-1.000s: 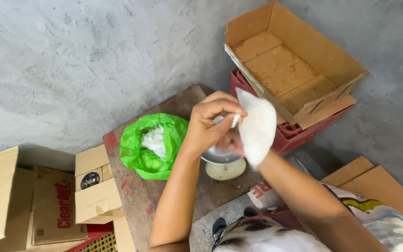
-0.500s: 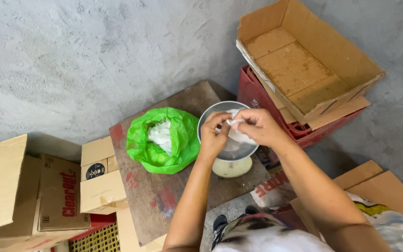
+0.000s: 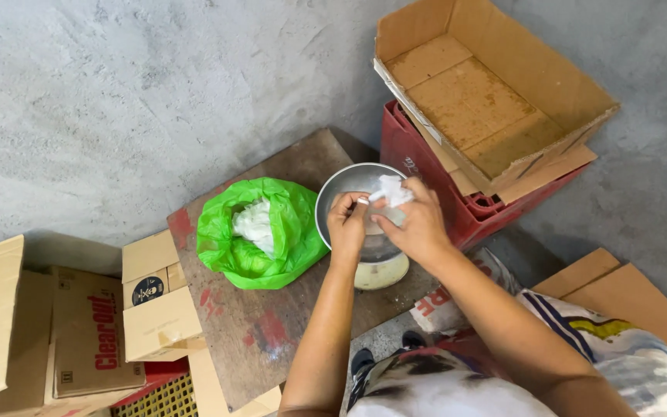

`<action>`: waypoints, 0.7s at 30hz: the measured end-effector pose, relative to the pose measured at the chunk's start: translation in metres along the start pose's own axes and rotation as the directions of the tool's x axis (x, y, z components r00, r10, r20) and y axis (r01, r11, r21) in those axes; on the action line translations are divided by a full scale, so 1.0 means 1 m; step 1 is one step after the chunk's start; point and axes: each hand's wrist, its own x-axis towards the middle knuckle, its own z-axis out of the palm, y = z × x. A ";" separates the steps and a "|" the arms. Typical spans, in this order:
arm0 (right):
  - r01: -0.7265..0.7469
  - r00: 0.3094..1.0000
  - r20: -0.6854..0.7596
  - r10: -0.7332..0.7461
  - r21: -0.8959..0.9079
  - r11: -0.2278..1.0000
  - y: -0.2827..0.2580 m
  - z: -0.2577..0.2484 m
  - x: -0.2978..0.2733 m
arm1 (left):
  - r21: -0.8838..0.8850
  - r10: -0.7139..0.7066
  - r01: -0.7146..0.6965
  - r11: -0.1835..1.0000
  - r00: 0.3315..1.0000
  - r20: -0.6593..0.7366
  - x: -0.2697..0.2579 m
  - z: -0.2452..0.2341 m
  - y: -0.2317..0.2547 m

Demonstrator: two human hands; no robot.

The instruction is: Measure and package animal feed into plastic bags using a scale and scoop.

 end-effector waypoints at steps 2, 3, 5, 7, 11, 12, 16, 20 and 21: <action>-0.027 1.000 0.006 0.027 -0.004 1.000 0.009 0.012 -0.004 | -0.027 -0.054 0.054 0.998 0.998 -0.016 -0.003 0.003 -0.002; -0.050 0.999 0.015 0.050 -0.005 0.999 0.014 0.018 -0.005 | -0.054 -0.107 0.105 0.993 0.994 -0.036 -0.004 0.004 -0.002; -0.067 0.997 0.022 0.067 0.005 0.998 0.015 0.024 -0.010 | -0.118 -0.165 0.160 0.980 0.985 -0.040 -0.008 0.002 -0.011; -0.081 0.996 0.028 0.080 0.013 0.997 0.020 0.029 -0.013 | -0.185 -0.219 0.208 0.960 0.975 -0.042 -0.010 0.001 -0.018; -0.150 0.988 0.041 0.146 0.133 0.980 0.035 0.043 -0.022 | -0.246 -0.199 0.177 0.953 0.978 -0.066 -0.014 -0.003 -0.015; -0.158 0.987 0.036 0.154 0.209 0.965 0.041 0.046 -0.023 | -0.283 -0.196 0.172 0.944 0.979 -0.058 -0.012 -0.004 -0.010; -0.194 0.981 0.050 0.188 0.328 0.924 0.045 0.045 -0.017 | -0.101 -0.066 0.056 0.993 0.994 -0.091 -0.012 -0.006 -0.001; -0.222 0.975 0.084 0.206 0.294 0.930 0.051 0.043 -0.011 | -0.027 0.014 -0.014 1.000 0.999 -0.029 -0.013 -0.011 0.004; -0.212 0.977 0.092 0.194 0.270 0.939 0.052 0.043 -0.010 | -0.057 0.035 -0.034 0.998 0.999 0.012 -0.012 -0.012 0.004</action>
